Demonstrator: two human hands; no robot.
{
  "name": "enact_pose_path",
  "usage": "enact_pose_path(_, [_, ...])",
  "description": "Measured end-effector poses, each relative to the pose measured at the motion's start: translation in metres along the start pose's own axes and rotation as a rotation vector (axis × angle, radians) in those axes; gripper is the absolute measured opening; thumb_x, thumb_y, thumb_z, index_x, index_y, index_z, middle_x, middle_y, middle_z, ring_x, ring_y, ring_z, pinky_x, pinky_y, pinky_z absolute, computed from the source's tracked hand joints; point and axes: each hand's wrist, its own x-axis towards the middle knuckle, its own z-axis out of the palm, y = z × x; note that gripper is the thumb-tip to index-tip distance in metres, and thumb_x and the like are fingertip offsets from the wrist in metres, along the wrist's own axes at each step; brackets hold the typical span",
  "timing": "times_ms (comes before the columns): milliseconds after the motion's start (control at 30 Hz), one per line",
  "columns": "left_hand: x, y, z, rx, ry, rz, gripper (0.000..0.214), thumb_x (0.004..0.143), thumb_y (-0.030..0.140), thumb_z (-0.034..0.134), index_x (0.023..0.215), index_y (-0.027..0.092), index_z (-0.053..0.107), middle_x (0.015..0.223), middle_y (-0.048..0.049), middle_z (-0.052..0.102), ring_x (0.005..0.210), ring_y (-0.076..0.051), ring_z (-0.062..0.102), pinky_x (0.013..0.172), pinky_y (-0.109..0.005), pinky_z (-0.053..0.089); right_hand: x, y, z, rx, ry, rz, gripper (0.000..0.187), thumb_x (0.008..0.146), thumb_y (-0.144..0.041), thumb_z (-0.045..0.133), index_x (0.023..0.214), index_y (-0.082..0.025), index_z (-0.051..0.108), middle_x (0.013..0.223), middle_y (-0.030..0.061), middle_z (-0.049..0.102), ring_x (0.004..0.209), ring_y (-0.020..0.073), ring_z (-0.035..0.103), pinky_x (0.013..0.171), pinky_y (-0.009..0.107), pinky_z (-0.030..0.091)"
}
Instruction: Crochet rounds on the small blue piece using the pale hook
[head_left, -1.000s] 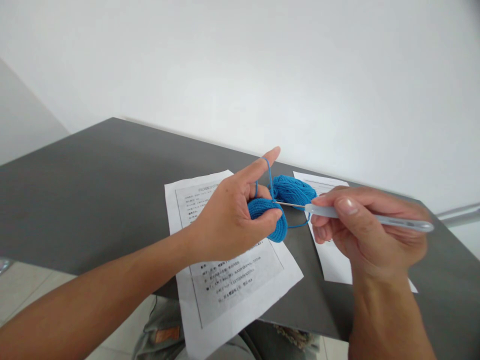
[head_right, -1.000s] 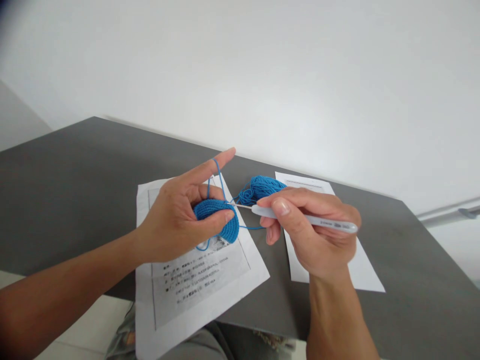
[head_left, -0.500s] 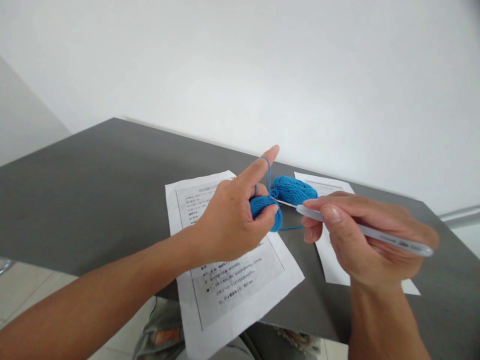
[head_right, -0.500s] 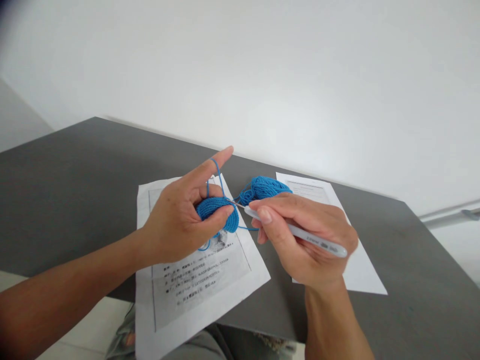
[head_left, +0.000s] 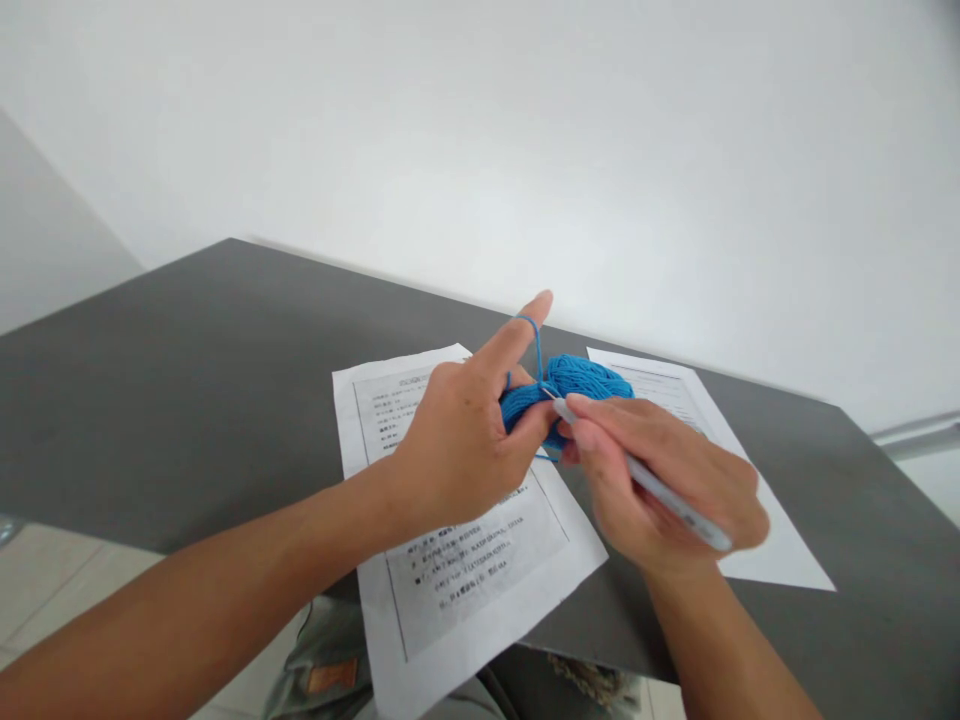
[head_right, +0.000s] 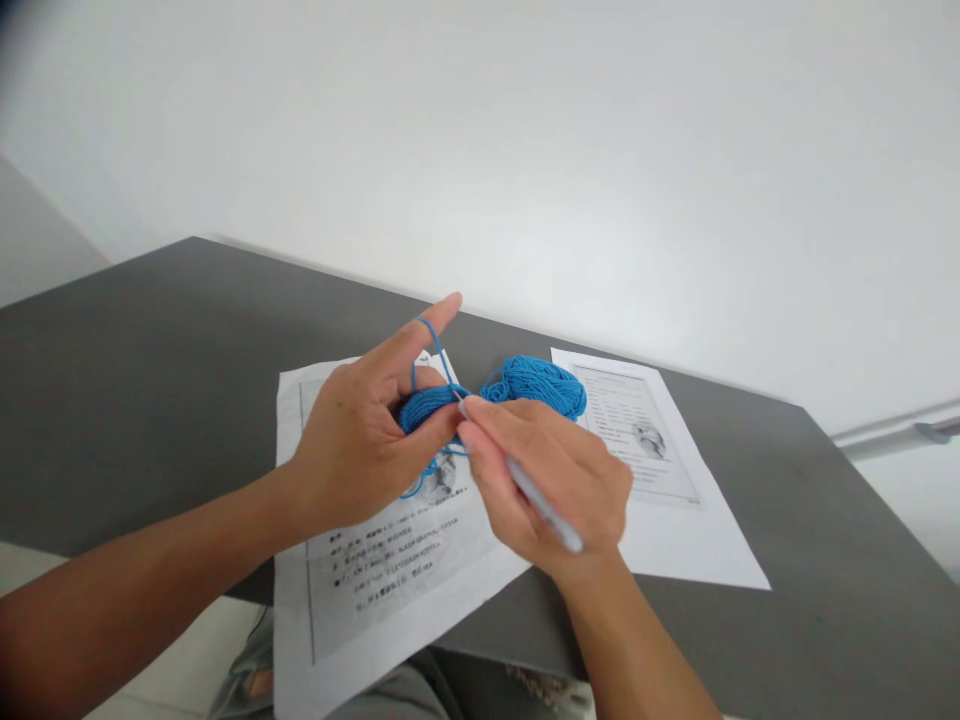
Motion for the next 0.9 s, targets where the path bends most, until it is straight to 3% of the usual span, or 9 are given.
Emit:
enact_pose_path(67, [-0.002,0.002,0.0,-0.09,0.014,-0.035,0.074,0.092,0.014,0.071,0.164,0.018,0.056,0.064,0.0084,0.061,0.051,-0.01,0.044,0.053,-0.025,0.039,-0.004,0.0,0.005,0.273,0.096,0.35,0.017,0.1,-0.016,0.077,0.11,-0.026,0.086,0.081,0.0009,0.084,0.053,0.0143,0.072,0.046,0.028,0.061])
enact_pose_path(133, [-0.003,0.004,0.001,-0.202,0.034,-0.082,0.069,0.094,0.018,0.074,0.161,0.018,0.059,0.067,0.0065,0.065,0.053,-0.01,0.048,0.054,-0.025,0.043,-0.004,-0.001,0.009,0.51,0.161,0.592,0.009,0.101,-0.026,0.078,0.102,-0.026,0.088,0.074,-0.0005,0.081,0.045,0.0121,0.067,0.039,0.025,0.056])
enact_pose_path(333, [-0.002,0.006,0.003,-0.378,0.15,-0.162,0.062,0.087,0.021,0.084,0.147,0.016,0.07,0.086,-0.001,0.082,0.075,-0.016,0.072,0.073,-0.027,0.061,0.005,-0.005,0.014,0.807,0.19,0.775,0.014,0.096,-0.033,0.083,0.092,-0.022,0.087,0.068,-0.0009,0.078,0.042,0.01,0.063,0.036,0.021,0.056])
enact_pose_path(400, [-0.001,0.009,0.003,-0.399,0.166,-0.178,0.063,0.084,0.02,0.086,0.145,0.018,0.072,0.086,-0.001,0.084,0.075,-0.016,0.074,0.072,-0.027,0.061,0.002,-0.005,0.013,0.848,0.185,0.789,0.015,0.099,-0.034,0.081,0.093,-0.022,0.087,0.069,-0.001,0.078,0.043,0.0094,0.064,0.036,0.02,0.054])
enact_pose_path(567, [0.0,0.014,-0.002,-0.5,0.189,-0.221,0.069,0.076,0.012,0.09,0.143,0.017,0.074,0.07,0.0046,0.076,0.059,-0.011,0.064,0.054,-0.021,0.051,-0.009,-0.002,0.004,0.714,0.072,0.571,0.018,0.103,-0.033,0.076,0.117,-0.026,0.086,0.085,0.0022,0.082,0.058,0.0145,0.074,0.048,0.027,0.064])
enact_pose_path(667, [0.002,0.013,-0.005,-0.613,0.169,-0.257,0.077,0.07,0.007,0.093,0.144,0.015,0.072,0.069,0.0048,0.075,0.06,-0.011,0.065,0.056,-0.021,0.054,-0.006,-0.004,0.001,0.36,0.01,0.254,0.035,0.099,-0.01,0.074,0.129,-0.026,0.082,0.096,0.0048,0.084,0.068,0.0165,0.077,0.056,0.031,0.067])
enact_pose_path(767, [0.004,0.01,-0.006,-0.777,0.12,-0.305,0.084,0.069,0.011,0.097,0.148,0.015,0.068,0.073,0.0033,0.077,0.065,-0.015,0.072,0.065,-0.026,0.061,-0.001,-0.011,0.001,-0.038,-0.012,-0.104,0.05,0.091,0.004,0.074,0.135,-0.02,0.079,0.098,0.0091,0.084,0.076,0.0198,0.078,0.062,0.033,0.068])
enact_pose_path(900, [0.005,0.012,-0.008,-0.934,0.062,-0.315,0.079,0.069,0.018,0.101,0.142,0.016,0.07,0.074,0.0016,0.079,0.074,-0.019,0.079,0.072,-0.029,0.065,-0.006,-0.018,-0.001,-0.218,-0.056,-0.225,0.064,0.089,0.004,0.077,0.149,-0.016,0.07,0.102,0.0117,0.082,0.085,0.0249,0.078,0.067,0.038,0.068])
